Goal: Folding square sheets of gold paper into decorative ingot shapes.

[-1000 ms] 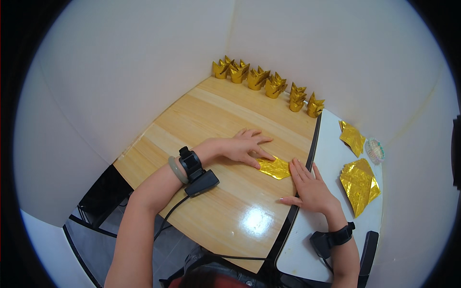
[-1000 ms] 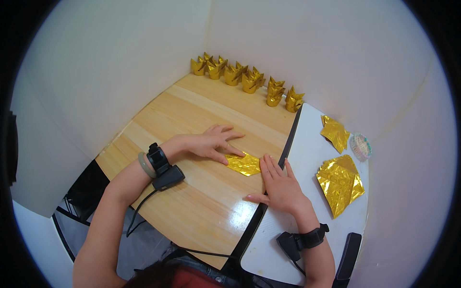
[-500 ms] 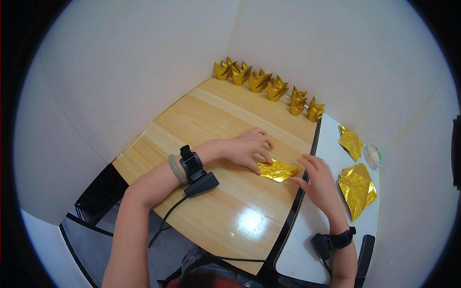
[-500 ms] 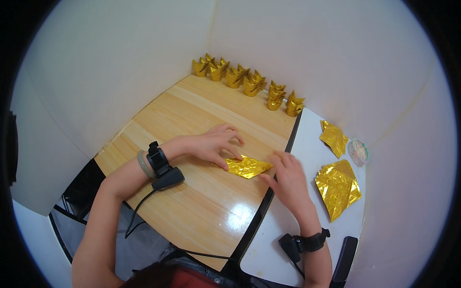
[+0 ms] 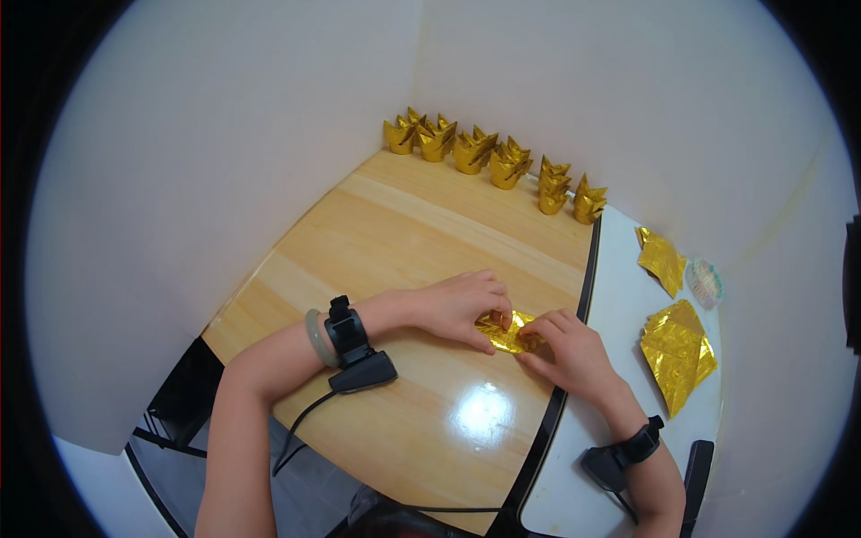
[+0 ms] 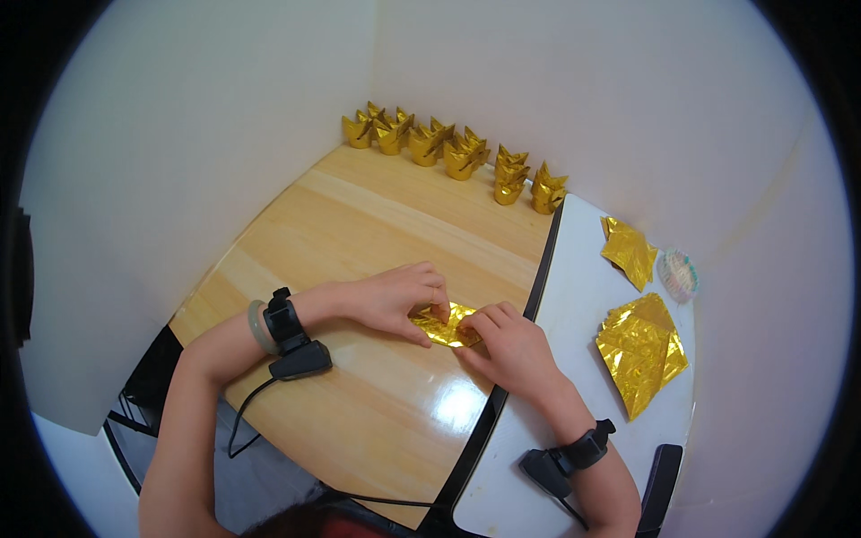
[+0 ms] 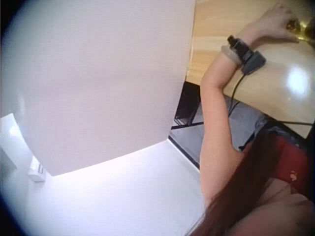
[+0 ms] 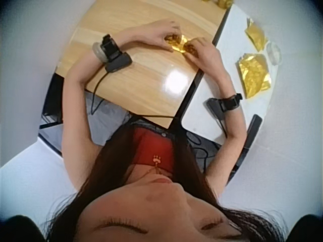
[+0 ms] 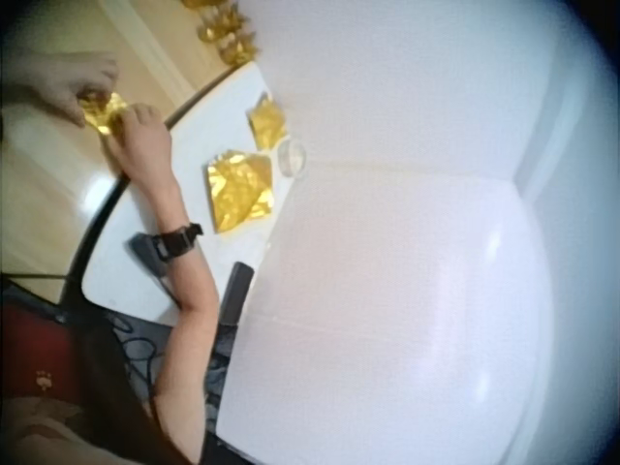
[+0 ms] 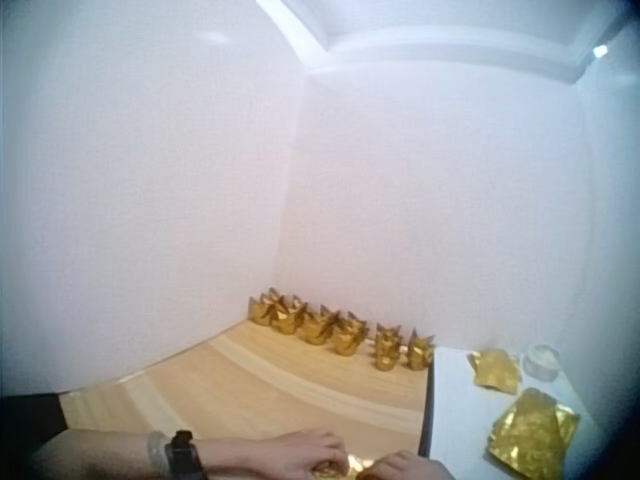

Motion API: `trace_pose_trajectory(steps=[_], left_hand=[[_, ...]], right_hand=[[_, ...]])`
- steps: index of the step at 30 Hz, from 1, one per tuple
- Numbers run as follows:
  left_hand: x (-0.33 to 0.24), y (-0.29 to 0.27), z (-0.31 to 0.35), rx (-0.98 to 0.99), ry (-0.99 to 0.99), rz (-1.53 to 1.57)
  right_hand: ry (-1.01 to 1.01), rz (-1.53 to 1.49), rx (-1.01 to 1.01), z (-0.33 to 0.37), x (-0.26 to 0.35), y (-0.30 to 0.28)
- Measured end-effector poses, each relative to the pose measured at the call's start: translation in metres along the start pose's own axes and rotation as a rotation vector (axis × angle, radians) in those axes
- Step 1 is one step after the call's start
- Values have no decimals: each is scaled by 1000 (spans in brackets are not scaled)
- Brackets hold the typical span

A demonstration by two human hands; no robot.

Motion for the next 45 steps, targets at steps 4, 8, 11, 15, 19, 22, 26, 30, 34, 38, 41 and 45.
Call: trace_pose_trajectory(steps=[4,8,11,15,19,22,26,30,34,38,41,45], left_hand=[[7,0,1,2,-33,68],[1,-2,1,-8,-7,42],[3,-2,4,-44,-18,39],[-1,-9,5,-120,11,69],[5,-9,7,-153,-34,87],[12,-8,9,-235,-155,80],[13,-11,8,-273,-343,151],[10,-5,8,-229,-524,309],[-2,-4,11,-331,-263,14],[-4,-3,9,-301,-217,35],[-7,-2,8,-255,-180,33],[-6,-5,9,-273,-151,24]], right_hand=[[2,-12,28,-1,-5,2],[-52,-40,-31,1,-4,-2],[-72,-60,-92,-1,-2,-2],[-83,-44,-127,2,-4,-1],[-52,-37,-155,3,-5,1],[113,-169,-123,2,-17,5],[334,-382,-62,2,-30,13],[375,-429,-48,2,-31,14],[352,-401,3,2,-30,19],[265,-298,-60,1,-26,13],[251,-238,-78,2,-26,12],[273,-280,-56,2,-30,15]])
Point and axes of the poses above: each hand's wrist, its own z-axis away from the middle knuckle, its own y-axis out of the palm, x = y × z, the point moved 7 cm from there along -z, towards the middle knuckle, and after that the axes turned 7 degrees about z, right-handed, at the moved point
